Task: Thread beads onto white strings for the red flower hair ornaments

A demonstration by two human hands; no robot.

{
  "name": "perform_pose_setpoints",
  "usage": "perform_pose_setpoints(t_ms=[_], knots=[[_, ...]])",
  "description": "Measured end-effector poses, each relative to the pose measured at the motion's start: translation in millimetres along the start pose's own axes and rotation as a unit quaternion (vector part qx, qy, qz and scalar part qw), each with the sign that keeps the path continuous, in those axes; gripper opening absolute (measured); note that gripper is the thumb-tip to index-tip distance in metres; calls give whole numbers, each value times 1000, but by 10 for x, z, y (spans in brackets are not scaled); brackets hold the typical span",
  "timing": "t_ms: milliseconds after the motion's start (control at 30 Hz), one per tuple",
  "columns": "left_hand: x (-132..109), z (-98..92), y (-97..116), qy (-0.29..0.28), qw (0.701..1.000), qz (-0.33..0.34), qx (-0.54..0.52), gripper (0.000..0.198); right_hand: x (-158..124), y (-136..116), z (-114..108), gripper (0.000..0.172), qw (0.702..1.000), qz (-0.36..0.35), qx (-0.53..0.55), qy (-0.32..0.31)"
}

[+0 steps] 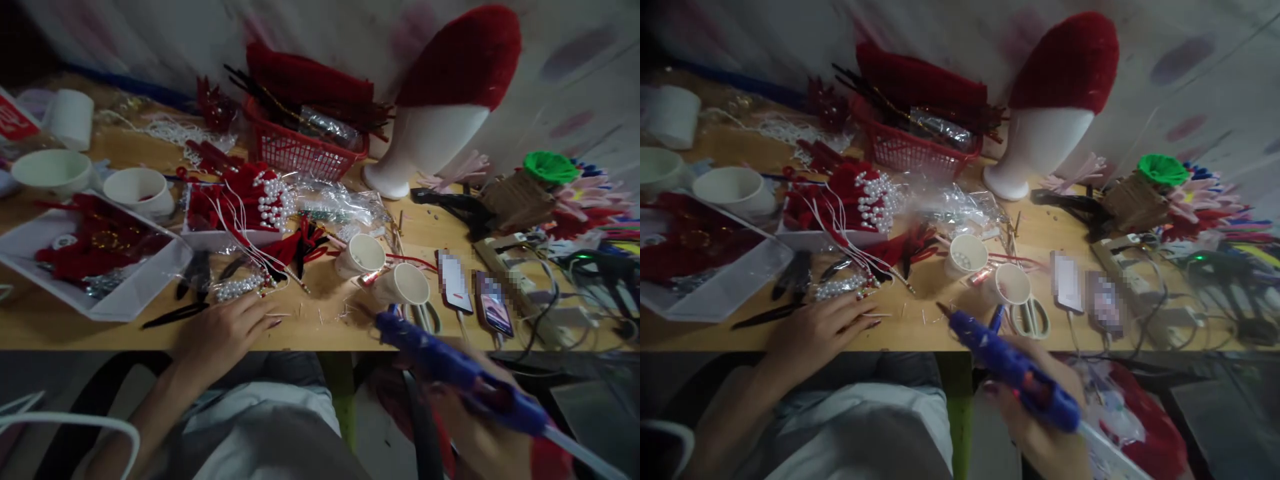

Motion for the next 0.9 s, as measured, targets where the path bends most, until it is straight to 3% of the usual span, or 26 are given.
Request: perform_pose_setpoints(t_ms=[133,300,500,900], knots=[[-14,-11,-23,18,1000,-14,-12,28,-5,110,294,16,993,-5,-37,-111],[-70,-59,16,21,996,-21,-87,22,52,70,467,15,980,-88,-66,-166],[-196,-73,88,4,995,-21,-100,23,47,8,633,15,968,-115,-49,-218],[-199,-9,52,-15,997,-12,-81,25,-8,94,731,17,964,-125,-91,-216]])
Point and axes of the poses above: each hand's wrist, its own x-axis towards the middle knuckle, its own z-axis out of the palm, y = z × x, the point moved 5 cm from there along x, towards the middle knuckle
